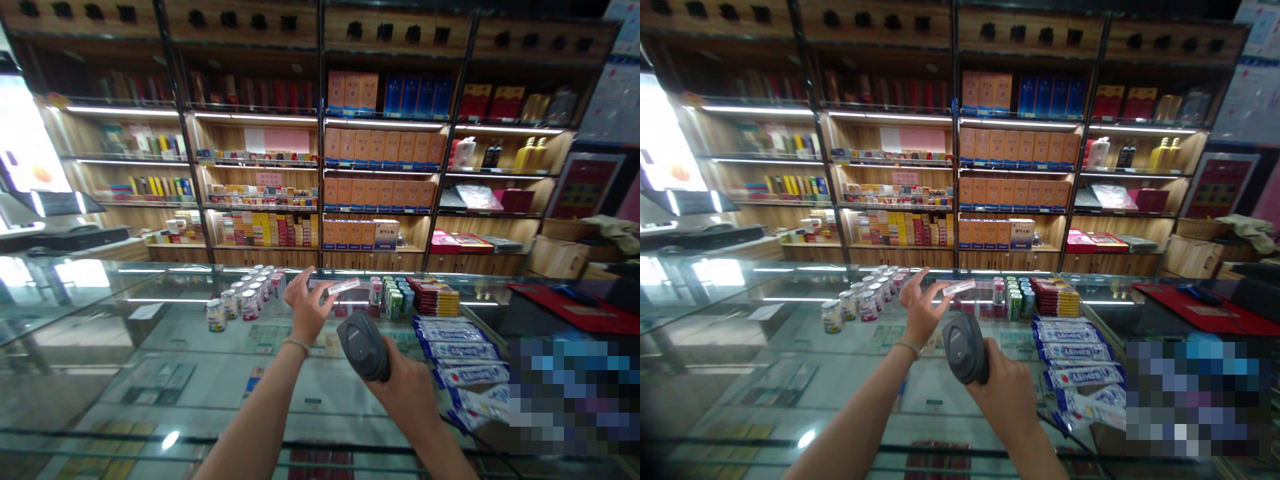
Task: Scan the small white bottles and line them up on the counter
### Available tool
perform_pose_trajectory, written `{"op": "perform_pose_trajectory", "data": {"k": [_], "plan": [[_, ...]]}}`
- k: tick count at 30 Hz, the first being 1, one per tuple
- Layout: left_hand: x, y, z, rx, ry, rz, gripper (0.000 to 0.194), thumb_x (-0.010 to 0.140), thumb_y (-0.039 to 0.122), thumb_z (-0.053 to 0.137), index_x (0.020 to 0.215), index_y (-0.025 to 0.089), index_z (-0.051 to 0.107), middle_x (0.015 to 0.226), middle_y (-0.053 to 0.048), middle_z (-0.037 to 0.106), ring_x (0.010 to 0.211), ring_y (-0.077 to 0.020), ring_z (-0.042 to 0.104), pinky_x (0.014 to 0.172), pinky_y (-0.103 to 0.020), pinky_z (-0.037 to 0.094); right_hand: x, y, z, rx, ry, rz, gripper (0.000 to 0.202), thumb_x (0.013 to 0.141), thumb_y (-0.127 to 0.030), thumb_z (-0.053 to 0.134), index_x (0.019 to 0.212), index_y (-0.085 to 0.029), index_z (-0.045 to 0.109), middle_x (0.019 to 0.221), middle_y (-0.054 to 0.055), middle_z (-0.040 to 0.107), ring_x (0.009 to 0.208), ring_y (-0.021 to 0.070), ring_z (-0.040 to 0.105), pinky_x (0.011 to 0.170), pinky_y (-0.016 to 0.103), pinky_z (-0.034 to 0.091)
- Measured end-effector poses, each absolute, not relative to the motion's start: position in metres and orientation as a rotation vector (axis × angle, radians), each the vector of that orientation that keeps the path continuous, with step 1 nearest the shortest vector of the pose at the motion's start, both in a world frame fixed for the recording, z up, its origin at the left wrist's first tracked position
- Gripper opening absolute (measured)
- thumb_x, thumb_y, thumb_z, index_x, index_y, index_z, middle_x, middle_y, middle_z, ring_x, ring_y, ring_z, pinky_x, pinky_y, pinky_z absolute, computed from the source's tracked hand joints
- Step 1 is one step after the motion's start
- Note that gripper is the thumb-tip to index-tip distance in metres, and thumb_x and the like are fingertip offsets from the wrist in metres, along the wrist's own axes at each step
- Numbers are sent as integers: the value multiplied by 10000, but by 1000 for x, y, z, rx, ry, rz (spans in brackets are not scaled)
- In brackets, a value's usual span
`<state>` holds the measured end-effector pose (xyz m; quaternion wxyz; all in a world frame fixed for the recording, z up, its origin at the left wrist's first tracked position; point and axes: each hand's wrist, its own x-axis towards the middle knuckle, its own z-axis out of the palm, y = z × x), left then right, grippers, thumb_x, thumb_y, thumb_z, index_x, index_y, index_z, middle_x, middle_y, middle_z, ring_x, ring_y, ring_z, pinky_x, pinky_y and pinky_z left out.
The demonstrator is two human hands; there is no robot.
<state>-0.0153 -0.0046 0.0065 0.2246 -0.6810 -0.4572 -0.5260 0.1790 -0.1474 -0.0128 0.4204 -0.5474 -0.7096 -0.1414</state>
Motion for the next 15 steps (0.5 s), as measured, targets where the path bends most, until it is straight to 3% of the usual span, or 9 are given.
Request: {"op": "perform_pose_trajectory", "data": {"k": [6, 15], "plan": [[-15, -4, 5, -1896, -1301, -1442, 207, 838, 315, 740, 1044, 297, 735, 1469, -93, 439, 1383, -323, 393, 1168, -564, 297, 179, -147, -14, -1342, -1773, -346, 364, 785, -322, 655, 1128, -199, 647, 693, 12, 745, 583, 212, 716, 531, 250, 412], [-15, -2, 5, -1890, -1293, -1457, 195, 847, 321, 731, 1041, 301, 737, 1487, -94, 425, 1386, -330, 398, 1156, -569, 308, 178, -151, -5, -1409, -1821, -318, 243, 780, -282, 694, 1015, -226, 670, 783, 13, 764, 649, 205, 726, 554, 247, 393]]}}
